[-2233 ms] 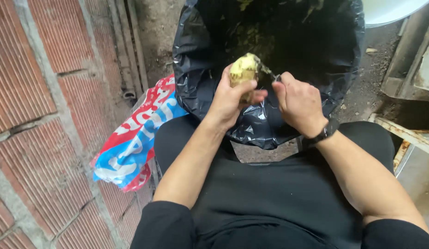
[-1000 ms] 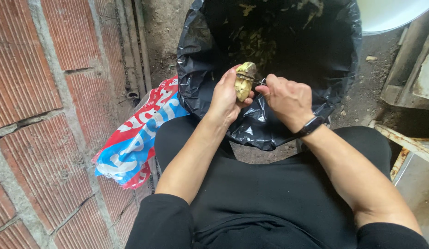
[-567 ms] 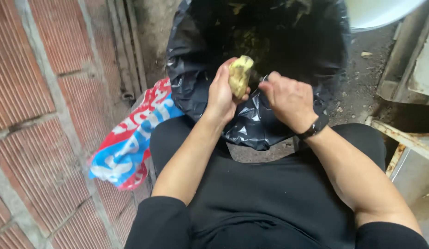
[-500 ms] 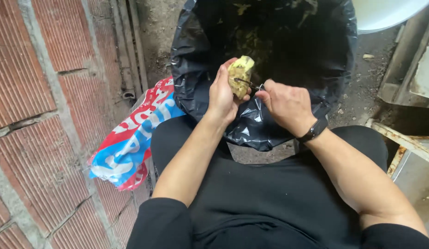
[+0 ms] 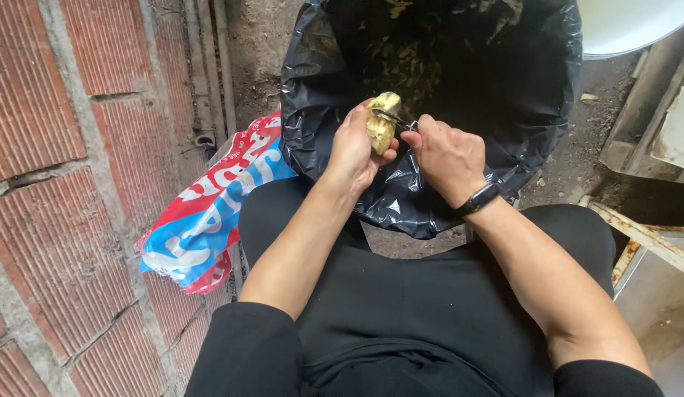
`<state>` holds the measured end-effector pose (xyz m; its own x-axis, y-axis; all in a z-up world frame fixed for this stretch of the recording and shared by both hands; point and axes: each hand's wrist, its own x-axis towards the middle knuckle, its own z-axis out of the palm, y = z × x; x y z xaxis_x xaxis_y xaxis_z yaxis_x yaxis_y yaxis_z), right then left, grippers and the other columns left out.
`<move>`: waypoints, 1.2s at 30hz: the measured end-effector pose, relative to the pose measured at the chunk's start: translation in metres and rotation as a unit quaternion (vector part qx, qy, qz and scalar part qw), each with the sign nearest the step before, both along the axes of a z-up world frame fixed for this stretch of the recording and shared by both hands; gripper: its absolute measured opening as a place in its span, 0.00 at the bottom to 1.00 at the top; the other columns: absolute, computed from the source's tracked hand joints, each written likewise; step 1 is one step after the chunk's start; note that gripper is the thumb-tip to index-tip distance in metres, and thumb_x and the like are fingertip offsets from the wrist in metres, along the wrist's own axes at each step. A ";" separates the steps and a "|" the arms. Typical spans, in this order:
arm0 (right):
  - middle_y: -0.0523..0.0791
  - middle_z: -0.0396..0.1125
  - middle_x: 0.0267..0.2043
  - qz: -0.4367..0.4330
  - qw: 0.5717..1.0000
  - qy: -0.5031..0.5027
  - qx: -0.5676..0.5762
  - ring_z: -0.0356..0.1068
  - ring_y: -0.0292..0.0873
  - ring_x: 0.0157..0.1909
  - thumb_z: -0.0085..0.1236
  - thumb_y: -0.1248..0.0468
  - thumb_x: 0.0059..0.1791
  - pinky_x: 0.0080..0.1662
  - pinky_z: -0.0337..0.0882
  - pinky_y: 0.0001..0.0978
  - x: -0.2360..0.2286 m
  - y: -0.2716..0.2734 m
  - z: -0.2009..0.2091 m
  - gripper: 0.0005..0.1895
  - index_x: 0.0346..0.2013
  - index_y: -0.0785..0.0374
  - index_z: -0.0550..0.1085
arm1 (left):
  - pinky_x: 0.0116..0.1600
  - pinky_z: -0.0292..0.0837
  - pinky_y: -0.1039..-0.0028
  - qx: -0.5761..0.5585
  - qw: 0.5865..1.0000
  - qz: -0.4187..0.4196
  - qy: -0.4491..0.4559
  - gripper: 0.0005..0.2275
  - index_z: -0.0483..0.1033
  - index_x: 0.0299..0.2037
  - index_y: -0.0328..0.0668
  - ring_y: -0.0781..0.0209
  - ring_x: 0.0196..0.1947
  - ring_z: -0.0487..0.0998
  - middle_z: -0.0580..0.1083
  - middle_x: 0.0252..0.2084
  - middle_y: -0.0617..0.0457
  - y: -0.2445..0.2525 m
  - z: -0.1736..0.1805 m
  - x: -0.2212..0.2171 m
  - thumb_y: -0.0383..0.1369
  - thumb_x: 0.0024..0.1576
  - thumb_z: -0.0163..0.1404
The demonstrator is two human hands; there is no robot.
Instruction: Peeling a potato using a small knife over a trash bag while sitting on the floor
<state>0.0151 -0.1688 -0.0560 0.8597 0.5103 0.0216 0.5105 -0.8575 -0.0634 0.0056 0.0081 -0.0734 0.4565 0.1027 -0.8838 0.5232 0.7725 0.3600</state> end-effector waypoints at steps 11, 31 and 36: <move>0.43 0.66 0.20 -0.091 0.995 0.048 -0.002 0.74 0.54 0.22 0.32 0.40 0.65 0.29 0.73 0.48 0.021 -0.037 0.012 0.27 0.35 0.52 0.66 | 0.18 0.74 0.65 -0.047 0.999 -0.027 -0.006 0.17 0.68 0.60 0.48 0.35 0.24 0.78 0.73 0.44 0.28 -0.014 0.020 0.007 0.45 0.67 0.40; 0.39 0.68 0.20 -0.078 0.990 0.089 -0.073 0.76 0.51 0.23 0.37 0.40 0.64 0.27 0.73 0.44 0.023 -0.037 -0.025 0.25 0.32 0.50 0.68 | 0.13 0.72 0.65 -0.082 0.993 -0.072 -0.044 0.15 0.71 0.60 0.53 0.33 0.20 0.80 0.76 0.38 0.25 -0.014 0.030 -0.014 0.44 0.67 0.42; 0.50 0.67 0.22 -0.083 0.989 0.112 0.055 0.74 0.64 0.26 0.30 0.44 0.66 0.32 0.72 0.55 0.022 -0.033 0.032 0.25 0.37 0.55 0.65 | 0.15 0.75 0.66 0.003 0.994 -0.075 -0.081 0.17 0.69 0.62 0.52 0.35 0.21 0.80 0.76 0.38 0.28 -0.015 0.030 0.004 0.44 0.68 0.38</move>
